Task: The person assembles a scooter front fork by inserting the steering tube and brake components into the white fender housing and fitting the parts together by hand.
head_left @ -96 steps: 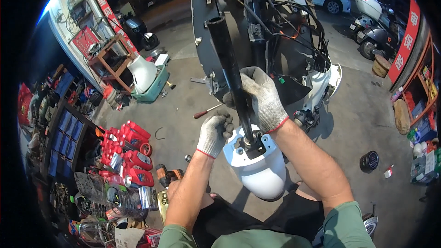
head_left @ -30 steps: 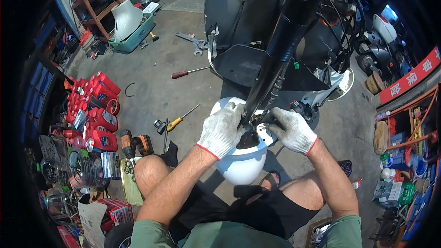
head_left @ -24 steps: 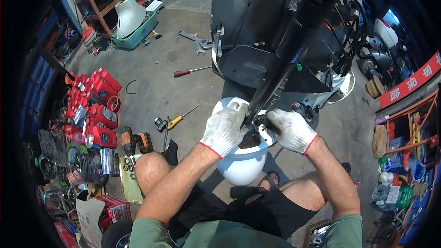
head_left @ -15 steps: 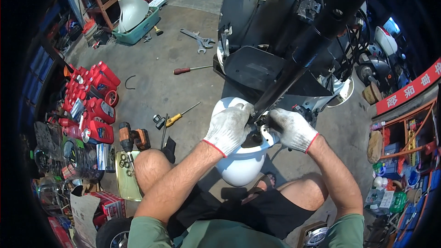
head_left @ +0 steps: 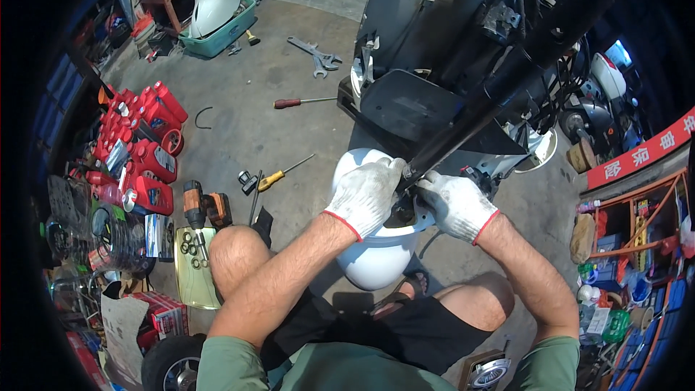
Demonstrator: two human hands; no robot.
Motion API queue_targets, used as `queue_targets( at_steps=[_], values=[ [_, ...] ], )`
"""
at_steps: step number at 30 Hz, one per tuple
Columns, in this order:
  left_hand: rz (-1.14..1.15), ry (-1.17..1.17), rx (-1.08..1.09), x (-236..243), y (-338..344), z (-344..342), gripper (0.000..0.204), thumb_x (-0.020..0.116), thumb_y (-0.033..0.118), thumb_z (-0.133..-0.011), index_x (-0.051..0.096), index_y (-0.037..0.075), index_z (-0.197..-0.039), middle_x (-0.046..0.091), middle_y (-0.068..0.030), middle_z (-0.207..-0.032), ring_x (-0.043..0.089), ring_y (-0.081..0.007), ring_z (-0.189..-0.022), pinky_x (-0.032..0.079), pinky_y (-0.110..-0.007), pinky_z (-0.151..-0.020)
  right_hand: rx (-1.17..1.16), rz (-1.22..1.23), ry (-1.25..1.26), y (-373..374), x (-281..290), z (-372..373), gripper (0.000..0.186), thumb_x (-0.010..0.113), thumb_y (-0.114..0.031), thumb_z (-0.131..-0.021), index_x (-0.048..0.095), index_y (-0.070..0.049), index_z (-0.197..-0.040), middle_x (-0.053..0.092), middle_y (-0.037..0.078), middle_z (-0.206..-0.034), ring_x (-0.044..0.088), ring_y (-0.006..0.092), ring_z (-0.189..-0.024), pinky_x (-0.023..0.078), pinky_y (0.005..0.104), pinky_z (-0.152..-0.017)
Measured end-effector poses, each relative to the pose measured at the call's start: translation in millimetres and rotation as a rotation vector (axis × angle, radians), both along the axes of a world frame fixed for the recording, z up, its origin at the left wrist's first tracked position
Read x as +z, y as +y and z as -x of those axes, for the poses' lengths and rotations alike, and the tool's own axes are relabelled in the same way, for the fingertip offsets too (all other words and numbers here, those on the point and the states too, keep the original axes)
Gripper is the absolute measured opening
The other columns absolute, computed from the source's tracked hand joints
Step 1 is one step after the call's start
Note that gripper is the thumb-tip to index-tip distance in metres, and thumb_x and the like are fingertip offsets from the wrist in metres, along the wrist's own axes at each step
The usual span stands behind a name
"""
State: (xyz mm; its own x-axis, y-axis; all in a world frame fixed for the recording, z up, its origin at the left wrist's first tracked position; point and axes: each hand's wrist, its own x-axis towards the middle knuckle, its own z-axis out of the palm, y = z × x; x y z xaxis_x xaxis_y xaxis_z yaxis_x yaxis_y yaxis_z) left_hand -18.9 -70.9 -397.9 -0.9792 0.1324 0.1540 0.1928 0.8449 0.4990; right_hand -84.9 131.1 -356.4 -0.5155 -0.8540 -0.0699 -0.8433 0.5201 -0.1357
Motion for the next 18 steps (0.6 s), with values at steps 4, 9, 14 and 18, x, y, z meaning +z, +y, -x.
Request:
queue_targets(
  at_steps=[4, 9, 14, 18],
  values=[
    [0.007, 0.136, -0.011, -9.6, -0.7, -0.5, 0.03, 0.066, 0.01, -0.09, 0.062, 0.002, -0.118, 0.066, -0.0169, -0.081, 0.07, -0.0331, -0.077, 0.054, -0.042, -0.062, 0.105, 0.043, 0.043, 4.3, 0.3, 0.1, 0.015, 0.071, -0.009, -0.082, 0.072, -0.003, -0.096, 0.067, 0.015, -0.093, 0.07, 0.0339, -0.079, 0.058, 0.0413, -0.066],
    [-0.079, 0.064, -0.009, -17.0, -0.4, 2.8, 0.029, 0.058, 0.008, -0.095, 0.062, 0.0, -0.123, 0.067, -0.0175, -0.084, 0.069, -0.0332, -0.077, 0.054, -0.043, -0.063, 0.08, -0.034, 0.088, 1.0, -0.1, -0.5, 0.018, 0.073, -0.01, -0.081, 0.074, -0.006, -0.099, 0.068, 0.013, -0.095, 0.07, 0.0327, -0.079, 0.058, 0.0401, -0.066],
    [-0.059, 0.152, -0.029, -22.6, -0.4, 2.1, 0.032, 0.055, 0.008, -0.097, 0.061, -0.001, -0.127, 0.068, -0.0178, -0.086, 0.07, -0.0327, -0.079, 0.054, -0.043, -0.063, -0.045, -0.053, -0.023, -1.7, 1.1, 1.2, 0.031, 0.065, -0.006, -0.087, 0.07, -0.007, -0.117, 0.066, 0.015, -0.111, 0.07, 0.0307, -0.098, 0.06, 0.0383, -0.08],
    [-0.032, 0.135, -0.042, -20.7, 0.4, 1.5, 0.034, 0.055, 0.008, -0.096, 0.06, -0.001, -0.128, 0.068, -0.018, -0.091, 0.07, -0.032, -0.082, 0.056, -0.042, -0.066, -0.062, -0.005, -0.014, -0.8, -1.8, 1.1, 0.036, 0.068, -0.005, -0.084, 0.068, -0.008, -0.12, 0.065, 0.016, -0.113, 0.069, 0.0324, -0.101, 0.059, 0.0391, -0.082]
  ],
)
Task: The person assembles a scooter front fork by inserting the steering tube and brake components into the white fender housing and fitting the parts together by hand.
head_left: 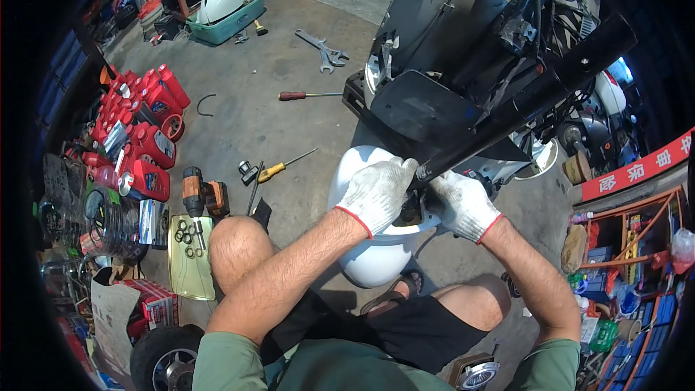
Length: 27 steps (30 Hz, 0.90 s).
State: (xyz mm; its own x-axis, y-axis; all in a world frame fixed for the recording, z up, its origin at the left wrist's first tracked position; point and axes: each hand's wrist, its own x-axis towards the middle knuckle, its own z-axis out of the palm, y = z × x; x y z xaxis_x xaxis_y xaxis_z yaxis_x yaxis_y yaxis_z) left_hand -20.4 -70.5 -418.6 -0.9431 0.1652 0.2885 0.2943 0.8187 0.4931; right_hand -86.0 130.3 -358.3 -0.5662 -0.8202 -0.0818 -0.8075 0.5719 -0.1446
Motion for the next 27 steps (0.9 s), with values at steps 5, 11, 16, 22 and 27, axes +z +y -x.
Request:
queue_targets(
  at_steps=[5, 11, 16, 22, 27],
  values=[
    [-0.015, -0.005, -0.019, 2.4, -2.7, -2.1, 0.035, 0.056, 0.009, -0.094, 0.059, -0.003, -0.127, 0.067, -0.0183, -0.097, 0.07, -0.0325, -0.085, 0.056, -0.042, -0.068, 0.02, -0.003, 0.045, 2.0, -1.5, -4.6, 0.037, 0.067, -0.004, -0.084, 0.066, -0.006, -0.121, 0.065, 0.016, -0.112, 0.069, 0.0335, -0.101, 0.059, 0.04, -0.081],
    [0.004, -0.037, -0.024, 8.3, -2.3, -2.2, 0.035, 0.057, 0.007, -0.093, 0.059, -0.003, -0.127, 0.066, -0.0182, -0.098, 0.07, -0.0325, -0.087, 0.056, -0.042, -0.069, 0.047, -0.027, 0.035, 3.7, -0.7, -0.7, 0.03, 0.067, -0.004, -0.084, 0.066, -0.005, -0.114, 0.066, 0.016, -0.11, 0.068, 0.0349, -0.099, 0.059, 0.0415, -0.08],
    [0.047, -0.07, -0.011, 9.0, -1.4, -1.7, 0.035, 0.056, 0.006, -0.094, 0.059, -0.003, -0.127, 0.066, -0.018, -0.097, 0.069, -0.0321, -0.088, 0.056, -0.041, -0.069, 0.043, -0.029, 0.013, 1.7, -1.9, -1.2, 0.028, 0.066, -0.004, -0.084, 0.066, -0.004, -0.112, 0.066, 0.017, -0.108, 0.068, 0.0354, -0.098, 0.059, 0.0414, -0.081],
    [-0.024, 0.012, 0.049, 1.3, 1.3, -1.3, 0.037, 0.071, 0.01, -0.085, 0.063, 0.005, -0.12, 0.067, -0.0184, -0.089, 0.07, -0.0351, -0.084, 0.055, -0.043, -0.072, -0.008, 0.08, 0.06, 0.8, -9.4, -9.9, 0.037, 0.068, -0.004, -0.083, 0.065, -0.006, -0.12, 0.065, 0.016, -0.113, 0.068, 0.0341, -0.1, 0.059, 0.0403, -0.082],
    [-0.032, -0.023, 0.051, 5.5, 1.4, -2.1, 0.038, 0.072, 0.009, -0.085, 0.063, 0.006, -0.121, 0.068, -0.0185, -0.089, 0.07, -0.0359, -0.085, 0.056, -0.043, -0.073, -0.071, 0.14, -0.004, 2.5, -9.6, -11.5, 0.038, 0.069, -0.006, -0.085, 0.065, -0.006, -0.122, 0.065, 0.015, -0.115, 0.069, 0.0324, -0.101, 0.058, 0.0389, -0.084]
  ],
)
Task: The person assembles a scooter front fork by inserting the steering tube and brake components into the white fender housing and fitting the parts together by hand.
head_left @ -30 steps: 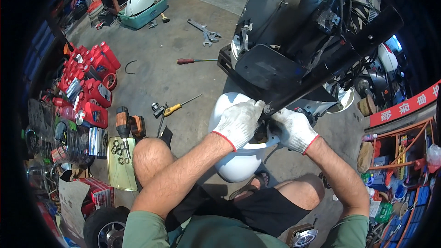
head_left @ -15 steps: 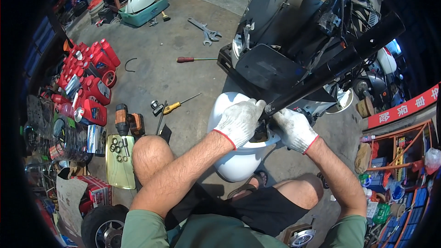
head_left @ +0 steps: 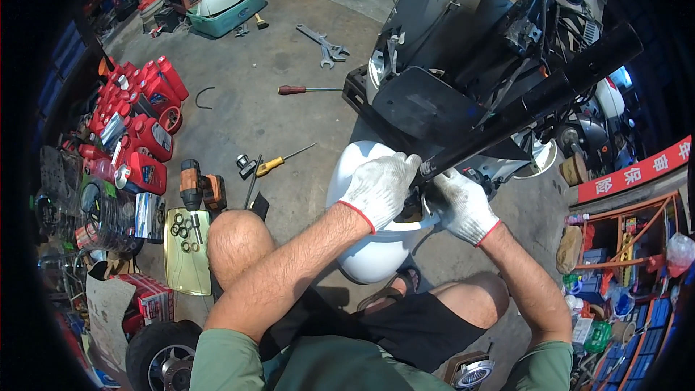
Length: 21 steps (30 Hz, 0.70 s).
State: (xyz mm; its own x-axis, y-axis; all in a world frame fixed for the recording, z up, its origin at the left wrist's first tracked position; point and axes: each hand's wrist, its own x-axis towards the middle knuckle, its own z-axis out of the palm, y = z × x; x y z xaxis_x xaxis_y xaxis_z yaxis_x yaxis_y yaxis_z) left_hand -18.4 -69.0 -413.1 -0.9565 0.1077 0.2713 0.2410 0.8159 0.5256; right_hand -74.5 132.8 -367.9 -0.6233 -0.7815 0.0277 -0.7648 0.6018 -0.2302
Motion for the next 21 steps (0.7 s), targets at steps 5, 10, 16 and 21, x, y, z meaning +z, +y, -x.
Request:
queue_targets(
  at_steps=[5, 10, 16, 21],
  values=[
    [0.001, -0.002, -0.003, 0.6, 0.0, -0.8, 0.037, 0.072, 0.01, -0.085, 0.063, 0.006, -0.121, 0.068, -0.0184, -0.091, 0.07, -0.036, -0.087, 0.056, -0.044, -0.075, 0.009, 0.016, 0.036, 2.2, -2.9, -0.1, 0.036, 0.072, -0.006, -0.082, 0.066, -0.004, -0.117, 0.065, 0.016, -0.112, 0.069, 0.0334, -0.098, 0.058, 0.0388, -0.083],
    [0.014, -0.001, -0.007, -2.6, -0.4, 1.0, 0.038, 0.072, 0.01, -0.085, 0.063, 0.006, -0.122, 0.068, -0.0186, -0.093, 0.07, -0.0358, -0.089, 0.056, -0.043, -0.076, -0.007, -0.089, 0.051, -2.0, 3.2, -0.1, 0.027, 0.074, -0.006, -0.079, 0.067, -0.002, -0.105, 0.064, 0.018, -0.103, 0.068, 0.0355, -0.091, 0.057, 0.0408, -0.078],
    [-0.025, -0.034, -0.023, -1.6, -1.4, 2.6, 0.039, 0.072, 0.009, -0.085, 0.062, 0.005, -0.122, 0.067, -0.0186, -0.094, 0.07, -0.0355, -0.089, 0.056, -0.043, -0.076, 0.048, 0.018, 0.072, 0.1, -1.0, 2.4, 0.026, 0.075, -0.006, -0.078, 0.066, -0.002, -0.102, 0.063, 0.019, -0.099, 0.067, 0.0371, -0.09, 0.056, 0.0428, -0.076],
    [-0.016, 0.017, 0.003, -3.7, -0.2, 0.7, 0.038, 0.073, 0.009, -0.085, 0.063, 0.004, -0.121, 0.067, -0.0182, -0.094, 0.07, -0.0351, -0.089, 0.056, -0.043, -0.076, 0.071, -0.079, 0.102, -1.6, -0.6, 1.7, 0.037, 0.073, -0.007, -0.077, 0.066, -0.003, -0.113, 0.063, 0.019, -0.105, 0.068, 0.0364, -0.091, 0.057, 0.0451, -0.076]
  ],
)
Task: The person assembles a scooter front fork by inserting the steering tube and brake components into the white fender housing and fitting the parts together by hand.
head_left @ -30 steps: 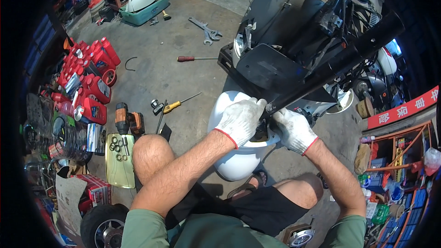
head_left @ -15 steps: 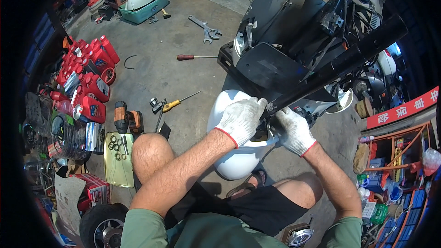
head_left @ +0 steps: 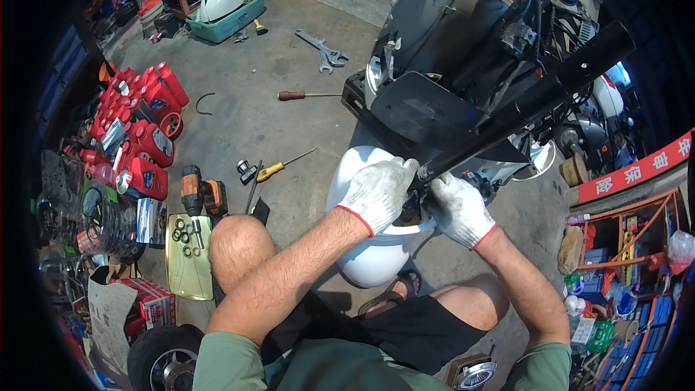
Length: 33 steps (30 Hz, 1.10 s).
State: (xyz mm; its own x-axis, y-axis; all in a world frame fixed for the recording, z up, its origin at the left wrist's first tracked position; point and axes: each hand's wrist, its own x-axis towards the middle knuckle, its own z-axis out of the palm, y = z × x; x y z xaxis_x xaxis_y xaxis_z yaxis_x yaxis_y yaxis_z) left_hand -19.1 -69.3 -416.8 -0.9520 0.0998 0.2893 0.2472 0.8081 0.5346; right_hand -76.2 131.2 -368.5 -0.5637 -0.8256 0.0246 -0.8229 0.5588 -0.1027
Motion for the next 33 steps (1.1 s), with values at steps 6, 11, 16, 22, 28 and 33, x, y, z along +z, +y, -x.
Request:
queue_targets(
  at_steps=[6, 11, 16, 22, 28, 33],
  values=[
    [0.009, -0.004, -0.019, -0.8, -0.3, 1.0, 0.041, 0.073, 0.009, -0.085, 0.061, 0.005, -0.124, 0.068, -0.0182, -0.094, 0.07, -0.0355, -0.089, 0.056, -0.044, -0.076, -0.006, -0.015, -0.011, 3.6, -7.5, 1.6, 0.037, 0.074, -0.009, -0.076, 0.068, -0.003, -0.112, 0.064, 0.019, -0.104, 0.068, 0.0365, -0.092, 0.057, 0.0444, -0.075],
    [-0.003, -0.023, -0.005, 2.3, -1.3, -1.2, 0.039, 0.072, 0.008, -0.085, 0.063, 0.005, -0.122, 0.068, -0.0188, -0.093, 0.07, -0.0361, -0.09, 0.056, -0.044, -0.077, 0.008, -0.012, 0.007, 0.8, -6.9, -0.5, 0.037, 0.074, -0.009, -0.076, 0.067, -0.004, -0.112, 0.064, 0.018, -0.105, 0.068, 0.0365, -0.094, 0.056, 0.0443, -0.076],
    [-0.003, -0.048, -0.012, 7.7, 0.8, 0.0, 0.039, 0.072, 0.008, -0.085, 0.063, 0.006, -0.122, 0.069, -0.0189, -0.094, 0.07, -0.0364, -0.09, 0.056, -0.044, -0.077, -0.029, 0.204, -0.202, 11.2, -24.7, 9.6, 0.04, 0.073, -0.007, -0.076, 0.066, -0.004, -0.115, 0.063, 0.018, -0.106, 0.068, 0.0359, -0.094, 0.057, 0.0444, -0.077],
    [-0.001, -0.042, -0.007, 1.7, -0.6, -0.9, 0.038, 0.072, 0.011, -0.085, 0.064, 0.006, -0.122, 0.068, -0.0185, -0.096, 0.07, -0.0361, -0.091, 0.056, -0.044, -0.077, 0.0, 0.093, -0.063, 0.8, -11.9, 0.0, 0.041, 0.075, -0.008, -0.076, 0.066, -0.005, -0.116, 0.064, 0.017, -0.106, 0.068, 0.0351, -0.094, 0.057, 0.0438, -0.077],
    [0.003, -0.026, -0.014, 1.6, -1.4, -1.1, 0.038, 0.072, 0.011, -0.086, 0.063, 0.006, -0.123, 0.068, -0.0184, -0.096, 0.07, -0.036, -0.091, 0.056, -0.044, -0.077, 0.022, 0.04, -0.026, -0.6, -1.0, -3.5, 0.038, 0.075, -0.009, -0.077, 0.067, -0.005, -0.114, 0.065, 0.017, -0.106, 0.068, 0.0349, -0.094, 0.057, 0.0439, -0.078],
    [0.05, -0.016, -0.041, 5.5, -2.2, -1.9, 0.029, 0.057, 0.011, -0.095, 0.062, -0.001, -0.121, 0.067, -0.0181, -0.097, 0.07, -0.0325, -0.089, 0.056, -0.042, -0.071, 0.001, 0.025, -0.023, -2.7, 5.3, -4.7, 0.036, 0.074, -0.008, -0.077, 0.067, -0.004, -0.112, 0.064, 0.018, -0.104, 0.068, 0.0349, -0.094, 0.057, 0.0438, -0.077]
  ],
)
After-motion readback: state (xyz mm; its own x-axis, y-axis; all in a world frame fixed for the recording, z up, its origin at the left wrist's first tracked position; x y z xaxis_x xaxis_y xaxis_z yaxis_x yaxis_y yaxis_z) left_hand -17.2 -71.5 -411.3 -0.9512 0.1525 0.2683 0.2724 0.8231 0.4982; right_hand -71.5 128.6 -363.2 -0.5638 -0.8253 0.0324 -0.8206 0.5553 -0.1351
